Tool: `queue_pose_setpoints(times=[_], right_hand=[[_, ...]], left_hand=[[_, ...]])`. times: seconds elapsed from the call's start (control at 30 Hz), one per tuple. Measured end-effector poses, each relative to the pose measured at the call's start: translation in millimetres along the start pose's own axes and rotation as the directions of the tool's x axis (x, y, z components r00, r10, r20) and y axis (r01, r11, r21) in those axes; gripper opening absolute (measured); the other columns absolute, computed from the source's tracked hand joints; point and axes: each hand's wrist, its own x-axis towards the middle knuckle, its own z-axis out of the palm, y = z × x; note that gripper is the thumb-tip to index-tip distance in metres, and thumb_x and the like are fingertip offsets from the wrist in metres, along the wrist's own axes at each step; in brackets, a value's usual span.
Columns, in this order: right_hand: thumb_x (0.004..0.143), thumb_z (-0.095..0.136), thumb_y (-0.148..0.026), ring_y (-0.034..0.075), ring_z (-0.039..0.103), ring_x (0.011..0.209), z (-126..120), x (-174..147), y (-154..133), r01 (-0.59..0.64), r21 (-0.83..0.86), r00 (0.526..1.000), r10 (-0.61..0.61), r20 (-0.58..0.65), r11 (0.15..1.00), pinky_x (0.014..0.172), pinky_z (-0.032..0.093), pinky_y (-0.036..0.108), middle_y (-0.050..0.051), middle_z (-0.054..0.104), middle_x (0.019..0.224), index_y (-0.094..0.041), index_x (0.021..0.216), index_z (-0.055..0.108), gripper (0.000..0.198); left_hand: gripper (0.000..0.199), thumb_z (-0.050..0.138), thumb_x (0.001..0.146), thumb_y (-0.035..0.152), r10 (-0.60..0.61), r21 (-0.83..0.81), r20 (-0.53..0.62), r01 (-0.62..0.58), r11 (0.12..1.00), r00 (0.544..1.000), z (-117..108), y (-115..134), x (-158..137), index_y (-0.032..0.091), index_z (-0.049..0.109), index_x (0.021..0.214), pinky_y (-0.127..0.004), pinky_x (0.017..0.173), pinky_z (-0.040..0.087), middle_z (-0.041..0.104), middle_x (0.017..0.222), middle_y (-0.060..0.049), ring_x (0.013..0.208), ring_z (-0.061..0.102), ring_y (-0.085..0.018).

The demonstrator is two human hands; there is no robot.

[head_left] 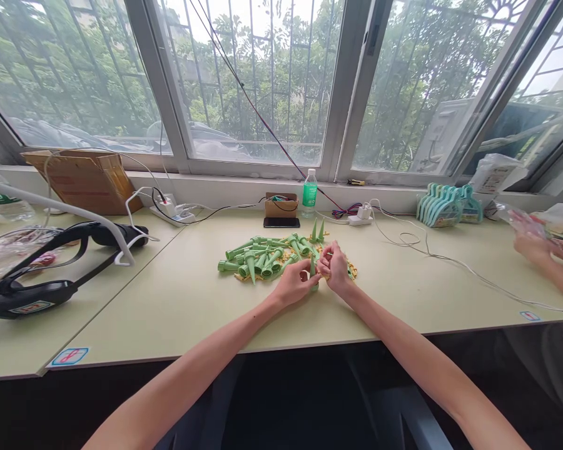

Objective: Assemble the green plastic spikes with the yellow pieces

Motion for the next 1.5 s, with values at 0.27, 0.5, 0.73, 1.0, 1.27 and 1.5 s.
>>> queue_pose_setpoints(times=[0.27, 0.5, 0.73, 1.0, 1.27, 1.5], right_hand=[[0.086, 0.05, -0.063, 0.006, 0.03, 0.03, 3.8, -3.3, 1.7, 0.011, -0.025, 0.999, -0.01, 0.037, 1.0, 0.029, 0.021, 0.019, -0.008, 0.033, 0.04, -0.021, 0.061, 0.041, 0.05], [0.086, 0.052, -0.062, 0.007, 0.034, 0.032, 2.3, -1.8, 3.8, 0.032, -0.03, 0.998, -0.031, 0.048, 0.999, 0.031, 0.024, 0.02, -0.007, 0.033, 0.042, -0.021, 0.061, 0.043, 0.049], [0.084, 0.054, -0.063, 0.01, 0.043, 0.04, 4.1, -1.9, 6.0, 0.042, 0.003, 0.995, -0.042, 0.094, 0.999, 0.037, 0.036, 0.023, -0.006, 0.038, 0.046, -0.021, 0.061, 0.045, 0.049], [0.084, 0.054, -0.064, 0.013, 0.052, 0.052, 6.1, -3.0, 4.4, 0.055, -0.003, 0.989, -0.054, 0.14, 0.999, 0.046, 0.044, 0.025, -0.001, 0.049, 0.053, -0.02, 0.062, 0.052, 0.049], [0.085, 0.051, -0.064, 0.013, 0.053, 0.053, 8.4, -8.6, 0.3, -0.018, -0.022, 0.982, 0.022, 0.189, 1.0, 0.05, 0.046, 0.025, 0.001, 0.059, 0.063, -0.019, 0.066, 0.056, 0.049], [0.083, 0.049, -0.071, 0.015, 0.055, 0.055, 4.7, -7.3, 1.6, -0.079, -0.041, 0.964, 0.086, 0.251, 0.996, 0.055, 0.05, 0.028, 0.002, 0.061, 0.064, -0.019, 0.071, 0.058, 0.054]], left_hand=[[0.026, 0.07, 0.075, 0.041, 0.0, -0.032, -0.031, -0.001, 0.999, 1.0, 2.6, -7.0, 1.8, 0.016, 0.062, 0.075, -0.021, 0.048, 0.035, 0.057, 0.064, 0.002, 0.05, 0.044, -0.008], [0.026, 0.071, 0.075, 0.04, -0.015, -0.07, -0.035, 0.013, 0.997, 0.999, 4.9, -8.4, 1.8, 0.016, 0.063, 0.077, -0.023, 0.052, 0.039, 0.059, 0.068, 0.0, 0.055, 0.049, -0.01], [0.025, 0.069, 0.076, 0.038, -0.002, -0.062, -0.013, 0.001, 0.998, 1.0, 3.0, -8.1, 2.1, 0.016, 0.058, 0.075, -0.021, 0.052, 0.035, 0.054, 0.067, 0.003, 0.055, 0.043, -0.008], [0.028, 0.068, 0.076, 0.041, -0.023, -0.105, 0.018, 0.025, 0.994, 1.0, 1.7, -7.5, 2.9, 0.015, 0.055, 0.074, -0.021, 0.051, 0.034, 0.051, 0.066, 0.003, 0.053, 0.04, -0.008], [0.034, 0.072, 0.073, 0.046, -0.005, -0.064, -0.015, 0.004, 0.998, 1.0, -0.6, -8.9, 3.7, 0.015, 0.056, 0.072, -0.022, 0.053, 0.033, 0.049, 0.062, 0.004, 0.056, 0.039, -0.009], [0.036, 0.073, 0.072, 0.045, 0.003, -0.055, -0.036, -0.005, 0.998, 0.999, -1.4, -7.4, 4.0, 0.016, 0.052, 0.067, -0.021, 0.052, 0.03, 0.048, 0.06, 0.004, 0.055, 0.035, -0.008]])
